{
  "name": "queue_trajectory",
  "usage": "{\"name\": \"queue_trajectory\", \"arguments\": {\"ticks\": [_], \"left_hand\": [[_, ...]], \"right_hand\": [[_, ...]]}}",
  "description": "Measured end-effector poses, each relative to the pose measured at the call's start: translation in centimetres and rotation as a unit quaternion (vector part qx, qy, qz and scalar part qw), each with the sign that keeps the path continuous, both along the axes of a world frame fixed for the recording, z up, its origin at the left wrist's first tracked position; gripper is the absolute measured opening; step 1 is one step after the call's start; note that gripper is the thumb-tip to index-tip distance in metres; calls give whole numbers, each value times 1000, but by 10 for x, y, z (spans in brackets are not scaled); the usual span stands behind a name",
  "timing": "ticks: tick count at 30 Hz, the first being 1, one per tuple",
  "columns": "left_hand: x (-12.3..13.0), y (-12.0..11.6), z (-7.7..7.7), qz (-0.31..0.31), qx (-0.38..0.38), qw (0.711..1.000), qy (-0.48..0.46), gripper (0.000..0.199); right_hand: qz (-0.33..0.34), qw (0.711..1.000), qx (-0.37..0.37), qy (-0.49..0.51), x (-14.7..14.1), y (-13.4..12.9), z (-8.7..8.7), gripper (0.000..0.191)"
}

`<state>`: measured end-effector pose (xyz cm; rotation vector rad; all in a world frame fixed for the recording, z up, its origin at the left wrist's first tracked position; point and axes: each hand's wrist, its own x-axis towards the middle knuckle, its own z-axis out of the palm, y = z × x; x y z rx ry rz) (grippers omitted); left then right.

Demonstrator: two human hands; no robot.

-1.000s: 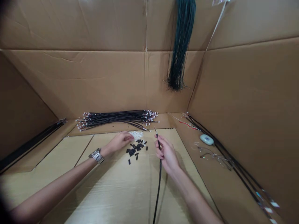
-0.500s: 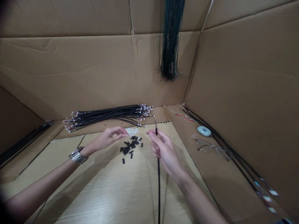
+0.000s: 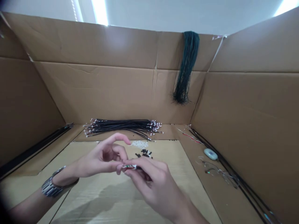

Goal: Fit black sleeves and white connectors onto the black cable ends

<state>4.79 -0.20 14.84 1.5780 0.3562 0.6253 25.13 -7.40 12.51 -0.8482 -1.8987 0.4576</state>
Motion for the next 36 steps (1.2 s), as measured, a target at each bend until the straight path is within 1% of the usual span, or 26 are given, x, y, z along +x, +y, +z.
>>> {"name": "queue_trajectory", "arguments": {"ticks": [2, 4, 6, 8, 9, 11, 13, 15, 16, 17, 18, 19, 21, 22, 24, 26, 28, 31, 33, 36], "left_hand": [[-4, 1, -4, -7, -34, 999, -21, 43], [-6, 1, -12, -6, -62, 997, -42, 40], [-6, -4, -23, 10, -99, 993, -71, 29], [-4, -14, -37, 40, -166, 979, -114, 17], [-3, -21, -43, 57, -208, 967, -137, 15], [0, -34, -54, 86, -266, 947, -160, 17], [1, -42, -61, 106, -289, 937, -164, 15], [-1, -43, -66, 127, -292, 934, -163, 13], [-4, -41, -68, 139, -288, 934, -162, 12], [-7, -38, -71, 151, -280, 935, -155, 12], [-11, -35, -74, 161, -269, 939, -143, 12], [-16, -31, -77, 169, -250, 945, -124, 12], [-27, -26, -85, 173, -205, 961, -69, 14], [-33, -24, -89, 171, -183, 967, -42, 15], [-42, -23, -97, 161, -153, 975, 1, 15], [-48, -24, -102, 154, -137, 978, 29, 15], [-50, -25, -106, 153, -118, 980, 46, 13], [-49, -24, -112, 152, -81, 982, 79, 11], [-47, -22, -118, 142, -73, 982, 102, 13], [-44, -19, -131, 143, -116, 976, 114, 16]], "right_hand": [[-18, 999, 50, 12, -9, -2, -6, 16], [-41, 994, 99, 12, -17, -1, -14, 20], [-70, 985, 158, -3, -21, 3, -24, 24], [-99, 969, 224, -37, -23, 8, -36, 32], [-108, 960, 252, -61, -23, 11, -42, 37], [-122, 946, 284, -100, -24, 15, -53, 43], [-118, 945, 281, -118, -27, 15, -62, 44], [-103, 959, 240, -107, -32, 14, -67, 39], [-96, 972, 197, -87, -34, 12, -68, 35], [-87, 985, 137, -59, -36, 11, -69, 31], [-73, 995, 62, -30, -38, 9, -69, 28], [-50, 999, -20, -5, -38, 7, -69, 27], [10, 985, -171, 26, -38, 3, -70, 32], [38, 972, -228, 31, -37, 1, -71, 35], [74, 949, -306, 32, -35, -1, -73, 38], [92, 931, -352, 26, -34, -2, -76, 39], [107, 921, -375, 17, -34, 0, -79, 37], [121, 924, -362, -5, -34, 7, -86, 32], [113, 930, -349, -19, -33, 14, -92, 27], [69, 933, -352, -21, -28, 22, -104, 21]]}}
